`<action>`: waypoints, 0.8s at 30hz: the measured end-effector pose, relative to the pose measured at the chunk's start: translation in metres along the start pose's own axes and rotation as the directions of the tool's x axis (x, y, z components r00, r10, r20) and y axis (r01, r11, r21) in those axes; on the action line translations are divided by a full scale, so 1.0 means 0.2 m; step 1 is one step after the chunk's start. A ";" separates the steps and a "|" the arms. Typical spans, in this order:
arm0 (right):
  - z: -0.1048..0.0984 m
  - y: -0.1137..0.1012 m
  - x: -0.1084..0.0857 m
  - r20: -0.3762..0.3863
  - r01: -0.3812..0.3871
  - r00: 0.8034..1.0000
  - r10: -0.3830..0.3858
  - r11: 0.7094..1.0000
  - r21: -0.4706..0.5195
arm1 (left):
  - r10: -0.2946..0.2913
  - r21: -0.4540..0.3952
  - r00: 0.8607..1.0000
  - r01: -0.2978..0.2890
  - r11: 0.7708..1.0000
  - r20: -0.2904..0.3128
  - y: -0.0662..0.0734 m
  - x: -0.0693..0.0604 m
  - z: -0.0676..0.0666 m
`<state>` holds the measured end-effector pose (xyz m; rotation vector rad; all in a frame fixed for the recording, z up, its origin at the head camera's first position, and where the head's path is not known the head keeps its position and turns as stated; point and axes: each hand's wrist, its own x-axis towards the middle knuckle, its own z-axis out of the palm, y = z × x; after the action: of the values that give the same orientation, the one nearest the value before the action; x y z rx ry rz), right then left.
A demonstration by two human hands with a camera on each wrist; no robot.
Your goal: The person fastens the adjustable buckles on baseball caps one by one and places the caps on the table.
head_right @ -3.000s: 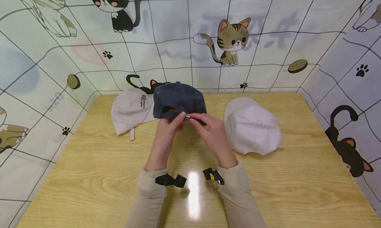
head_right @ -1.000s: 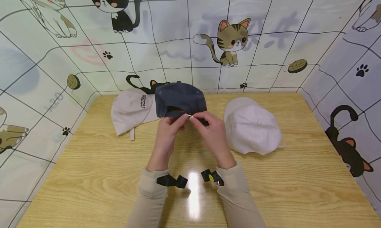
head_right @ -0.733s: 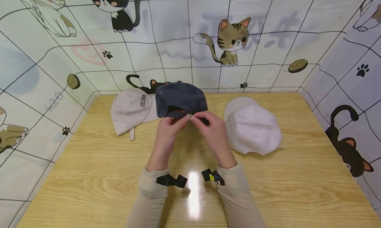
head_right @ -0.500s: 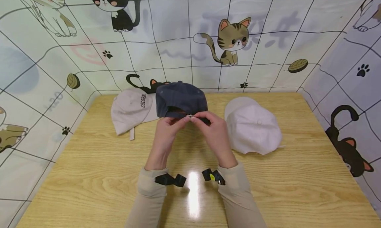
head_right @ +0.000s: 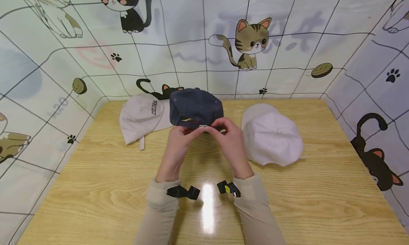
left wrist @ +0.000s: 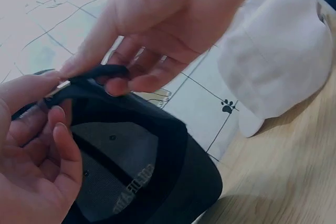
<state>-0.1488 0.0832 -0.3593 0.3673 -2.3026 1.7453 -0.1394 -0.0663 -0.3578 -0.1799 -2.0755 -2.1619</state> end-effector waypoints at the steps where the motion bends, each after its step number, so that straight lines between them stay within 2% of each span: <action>1: 0.00 0.01 0.00 0.001 -0.003 1.000 0.003 1.000 0.011 | 0.003 -0.003 1.000 -0.003 1.000 -0.001 0.00 0.00 0.00; 8: 0.01 0.01 0.01 -0.012 -0.024 1.000 0.025 0.998 0.054 | 0.018 -0.025 0.999 -0.019 1.000 -0.047 -0.12 0.04 0.01; 11: 0.01 0.01 0.01 -0.017 -0.031 0.999 0.033 0.996 0.079 | 0.003 -0.033 0.998 -0.006 0.999 -0.067 -0.14 0.05 0.01; 15: 0.01 0.05 0.02 -0.013 -0.100 0.994 0.104 0.976 0.194 | -0.013 -0.054 0.992 0.006 0.999 -0.129 -0.15 0.06 0.01; 17: 0.01 0.11 0.04 0.024 -0.166 0.986 0.166 0.948 0.272 | -0.013 -0.059 0.988 0.004 0.998 -0.155 -0.15 0.06 0.01; 19: 0.00 0.17 0.06 0.117 -0.254 0.967 0.228 0.911 0.326 | -0.003 -0.072 0.986 -0.009 0.997 -0.166 -0.15 0.06 0.01; 21: 0.00 0.23 0.07 0.233 -0.346 0.933 0.274 0.862 0.372 | 0.005 -0.079 0.987 -0.018 0.997 -0.160 -0.15 0.06 0.02; 23: 0.00 0.27 0.08 0.352 -0.434 0.888 0.295 0.790 0.434 | 0.009 -0.094 0.988 -0.024 0.995 -0.152 -0.15 0.06 0.02; 24: 0.01 0.29 0.08 0.406 -0.473 0.866 0.292 0.743 0.475 | 0.011 -0.101 0.989 -0.026 0.995 -0.150 -0.15 0.06 0.02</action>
<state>-0.1825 0.0957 -0.4063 0.2753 -2.1044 2.7781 -0.1570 -0.0614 -0.3842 -0.0464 -1.8769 -2.1997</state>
